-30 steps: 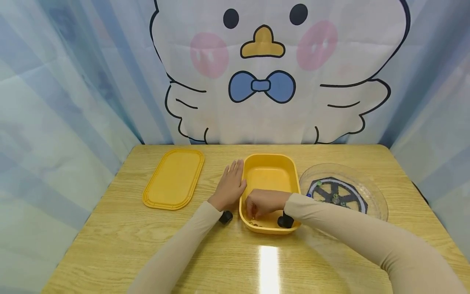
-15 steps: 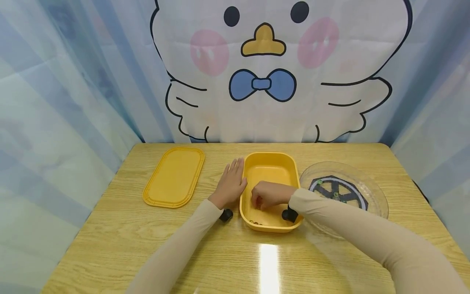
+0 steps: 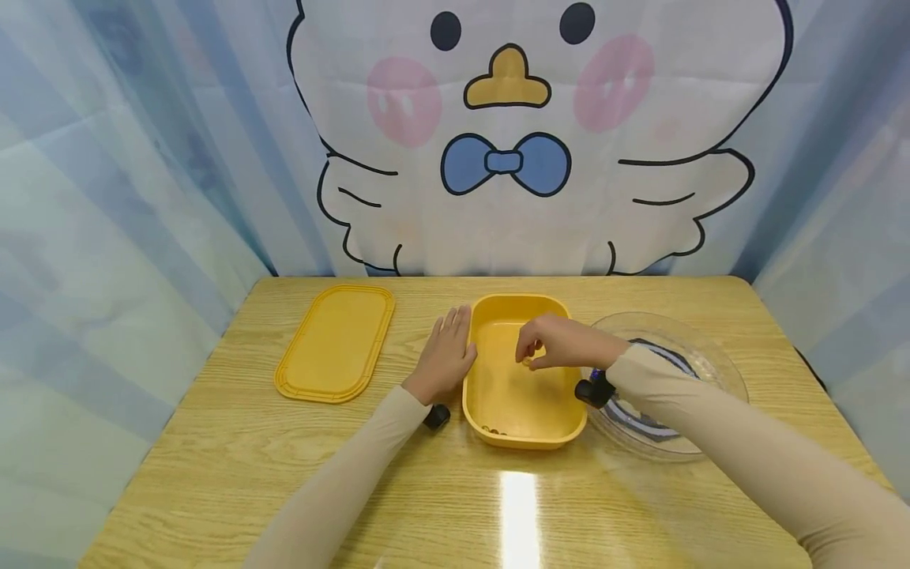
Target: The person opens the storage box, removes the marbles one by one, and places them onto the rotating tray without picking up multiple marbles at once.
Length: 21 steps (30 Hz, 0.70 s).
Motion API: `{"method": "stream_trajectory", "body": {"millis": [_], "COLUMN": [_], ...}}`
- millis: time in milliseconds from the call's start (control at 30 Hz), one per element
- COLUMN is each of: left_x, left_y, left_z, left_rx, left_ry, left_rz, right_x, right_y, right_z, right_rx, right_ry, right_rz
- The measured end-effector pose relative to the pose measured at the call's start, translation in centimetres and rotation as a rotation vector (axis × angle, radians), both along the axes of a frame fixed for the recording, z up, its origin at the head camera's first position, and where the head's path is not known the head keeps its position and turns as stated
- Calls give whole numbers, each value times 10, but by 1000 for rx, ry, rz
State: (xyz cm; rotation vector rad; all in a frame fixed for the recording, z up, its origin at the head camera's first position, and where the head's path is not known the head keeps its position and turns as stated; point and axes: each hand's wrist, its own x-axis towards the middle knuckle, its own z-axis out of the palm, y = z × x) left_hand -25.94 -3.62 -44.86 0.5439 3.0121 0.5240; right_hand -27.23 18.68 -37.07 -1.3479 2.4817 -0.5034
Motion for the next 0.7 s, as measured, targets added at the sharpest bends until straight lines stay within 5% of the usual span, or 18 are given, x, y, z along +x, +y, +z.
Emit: {"method": "stream_trajectory", "body": {"millis": [333, 700], "left_x": [0, -2], "left_y": [2, 2], "left_z": [-1, -4], "left_rx": [-13, 33], "left_ry": [13, 3], "left_rz": [11, -4], "right_x": [7, 3], "right_y": [64, 144], "right_z": [26, 7], "right_rx": [-7, 22], "right_ry": [103, 90], "right_rz": [-261, -490]}}
